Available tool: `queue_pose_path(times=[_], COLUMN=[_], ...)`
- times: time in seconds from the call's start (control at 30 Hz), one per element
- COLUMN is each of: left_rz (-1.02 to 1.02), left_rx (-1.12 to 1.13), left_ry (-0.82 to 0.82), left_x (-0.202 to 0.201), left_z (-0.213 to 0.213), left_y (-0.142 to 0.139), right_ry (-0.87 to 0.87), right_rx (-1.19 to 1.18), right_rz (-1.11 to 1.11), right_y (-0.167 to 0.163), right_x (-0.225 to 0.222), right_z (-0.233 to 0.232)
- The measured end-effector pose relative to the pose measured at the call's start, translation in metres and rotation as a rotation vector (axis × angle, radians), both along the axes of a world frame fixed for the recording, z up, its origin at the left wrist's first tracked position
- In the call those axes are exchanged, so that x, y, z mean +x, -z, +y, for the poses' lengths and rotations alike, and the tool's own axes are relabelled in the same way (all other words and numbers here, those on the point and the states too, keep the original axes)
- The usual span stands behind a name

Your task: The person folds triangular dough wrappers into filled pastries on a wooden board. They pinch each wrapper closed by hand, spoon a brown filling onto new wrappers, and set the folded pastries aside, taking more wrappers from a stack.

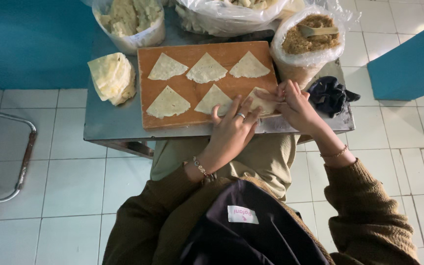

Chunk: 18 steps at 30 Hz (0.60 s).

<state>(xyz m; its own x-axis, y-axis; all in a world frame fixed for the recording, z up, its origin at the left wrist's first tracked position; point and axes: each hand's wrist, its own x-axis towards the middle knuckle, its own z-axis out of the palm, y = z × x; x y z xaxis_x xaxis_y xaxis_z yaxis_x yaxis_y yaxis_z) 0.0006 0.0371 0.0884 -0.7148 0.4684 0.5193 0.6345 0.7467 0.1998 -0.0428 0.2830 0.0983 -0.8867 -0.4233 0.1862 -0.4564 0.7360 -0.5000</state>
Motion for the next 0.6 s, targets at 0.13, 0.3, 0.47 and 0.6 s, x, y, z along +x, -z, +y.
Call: queue_pose_path(times=[0.13,0.3,0.47,0.6], left_rz=[0.003,-0.002,0.006,-0.006], left_rx=[-0.012,-0.016,-0.002,-0.026], left_ry=[0.006,0.003,0.004,-0.007], left_x=[0.0,-0.001,-0.002,-0.003], left_z=[-0.005,-0.005,-0.004,-0.003], left_y=[-0.002,0.003,0.006,0.007], right_ry=[0.16,0.089,-0.053,-0.11], right_rx=[-0.591,0.115,0.453,0.583], right_rz=[-0.404,0.175,0.38,0.443], right_y=[0.003,-0.013,-0.029,-0.034], right_x=[-0.006,0.001,0.009,0.011], right_z=[0.006,0.005,-0.01,-0.017])
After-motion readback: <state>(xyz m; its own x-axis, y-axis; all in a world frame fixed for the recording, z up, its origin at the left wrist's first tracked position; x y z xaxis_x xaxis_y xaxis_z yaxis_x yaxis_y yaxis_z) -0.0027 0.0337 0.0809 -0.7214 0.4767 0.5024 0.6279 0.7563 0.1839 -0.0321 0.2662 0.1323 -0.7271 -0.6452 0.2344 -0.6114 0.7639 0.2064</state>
